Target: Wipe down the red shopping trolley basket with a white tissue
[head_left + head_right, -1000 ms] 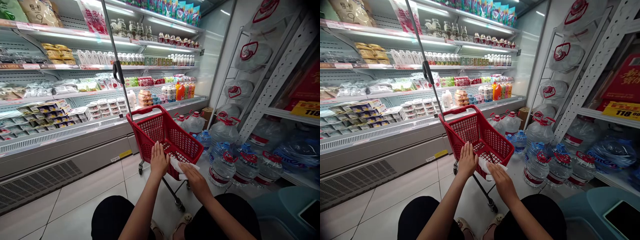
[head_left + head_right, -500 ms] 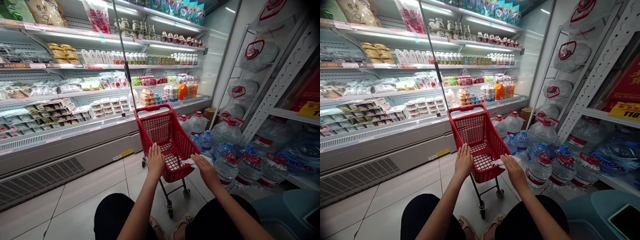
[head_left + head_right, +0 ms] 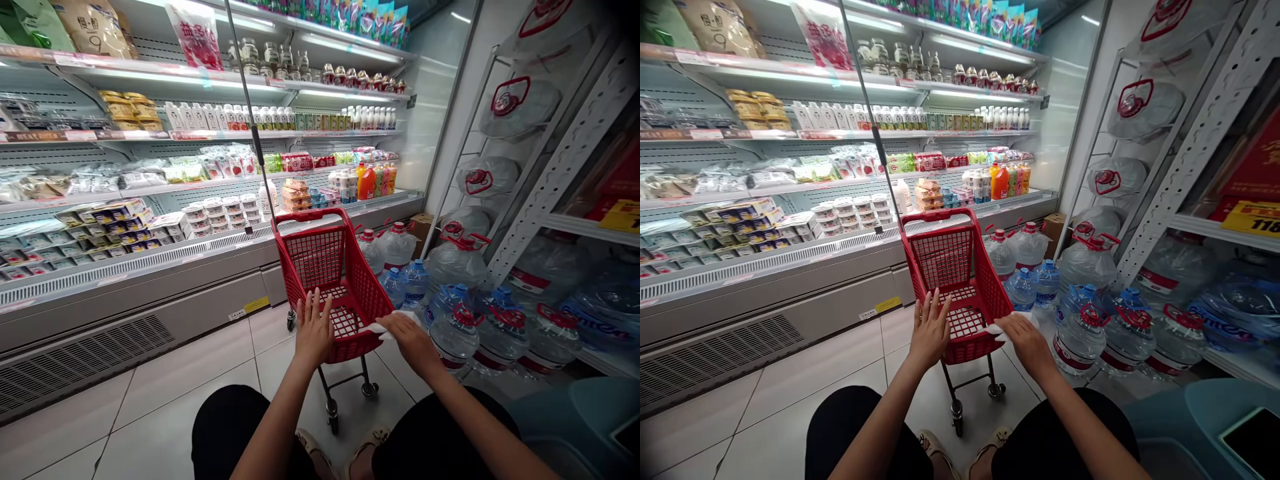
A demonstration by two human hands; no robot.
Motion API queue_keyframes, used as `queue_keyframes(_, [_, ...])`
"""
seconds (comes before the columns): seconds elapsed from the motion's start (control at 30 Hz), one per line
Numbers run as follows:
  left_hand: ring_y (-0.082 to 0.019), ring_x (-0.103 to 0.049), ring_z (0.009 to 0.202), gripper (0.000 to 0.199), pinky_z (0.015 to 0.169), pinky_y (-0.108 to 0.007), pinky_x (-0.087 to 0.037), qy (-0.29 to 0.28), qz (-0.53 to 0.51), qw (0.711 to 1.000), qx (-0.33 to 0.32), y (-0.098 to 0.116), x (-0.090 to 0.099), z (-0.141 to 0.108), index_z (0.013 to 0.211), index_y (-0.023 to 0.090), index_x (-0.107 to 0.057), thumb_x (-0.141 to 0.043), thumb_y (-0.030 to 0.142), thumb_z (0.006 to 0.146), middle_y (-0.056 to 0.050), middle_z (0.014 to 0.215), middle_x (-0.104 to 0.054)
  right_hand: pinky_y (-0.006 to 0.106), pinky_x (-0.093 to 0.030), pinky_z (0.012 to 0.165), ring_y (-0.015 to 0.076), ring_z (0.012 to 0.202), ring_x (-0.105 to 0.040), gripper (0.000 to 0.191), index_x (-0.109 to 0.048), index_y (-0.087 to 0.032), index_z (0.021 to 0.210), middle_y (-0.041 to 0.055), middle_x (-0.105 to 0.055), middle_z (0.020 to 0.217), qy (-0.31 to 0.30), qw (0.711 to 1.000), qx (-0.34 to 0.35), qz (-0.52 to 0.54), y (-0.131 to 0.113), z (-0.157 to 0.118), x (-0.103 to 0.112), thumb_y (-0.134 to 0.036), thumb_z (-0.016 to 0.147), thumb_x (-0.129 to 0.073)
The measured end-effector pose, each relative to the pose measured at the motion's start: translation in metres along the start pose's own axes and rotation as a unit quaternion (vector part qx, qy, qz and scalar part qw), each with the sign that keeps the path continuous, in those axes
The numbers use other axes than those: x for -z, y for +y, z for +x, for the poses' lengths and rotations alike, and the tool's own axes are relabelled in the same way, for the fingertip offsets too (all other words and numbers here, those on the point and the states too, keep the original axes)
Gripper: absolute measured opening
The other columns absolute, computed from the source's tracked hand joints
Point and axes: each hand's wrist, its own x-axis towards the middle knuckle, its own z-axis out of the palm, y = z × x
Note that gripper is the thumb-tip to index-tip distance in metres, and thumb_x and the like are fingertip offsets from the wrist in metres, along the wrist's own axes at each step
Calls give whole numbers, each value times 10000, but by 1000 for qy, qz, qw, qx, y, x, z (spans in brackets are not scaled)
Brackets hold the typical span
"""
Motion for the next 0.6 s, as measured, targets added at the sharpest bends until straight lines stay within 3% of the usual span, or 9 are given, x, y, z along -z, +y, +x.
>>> queue_keyframes(0.1, [-258,-136,1608,681,1306,-576,-49,-17,1,1000,-4,-16,0,3,1656,312,-246,-467,296,1012,-36,1737,-177,479,-498,1141,232,1257,-640,585,-640,-213,1341,59,-729,1269,-9,1000,-8,6,-2,3,0,29,876,-381])
queue_keyframes(0.2, [-246,-153,1605,684,1296,-593,22,-41,8,999,13,-41,3,6,1660,312,-215,-422,258,1011,-16,1733,-179,469,-502,1142,234,1290,-620,632,-596,-211,1416,63,-710,1318,-2,1000,-9,9,-31,7,-5,38,878,-376])
queue_keyframes(0.33, [-241,-199,1595,640,1284,-606,78,-48,28,995,84,-66,9,7,1658,257,-232,-334,216,1027,-33,1711,-250,447,-491,1165,214,1378,-557,754,-468,-208,1549,60,-632,1460,-17,999,33,31,-76,14,-10,76,862,-340])
queue_keyframes(0.47, [-220,-242,1583,575,1307,-554,28,-50,14,994,92,-55,7,1,1638,209,-306,-293,329,1075,-49,1701,-263,406,-472,1188,173,1431,-504,726,-365,-199,1604,64,-563,1535,-30,988,129,79,-101,28,-9,44,920,-368])
queue_keyframes(0.6, [-218,-247,1582,577,1311,-557,-70,-76,-20,991,105,-42,3,-9,1636,223,-313,-249,409,1094,-37,1693,-280,407,-461,1197,160,1442,-491,665,-362,-229,1605,45,-572,1527,-45,976,181,109,-86,43,-9,-10,978,-400])
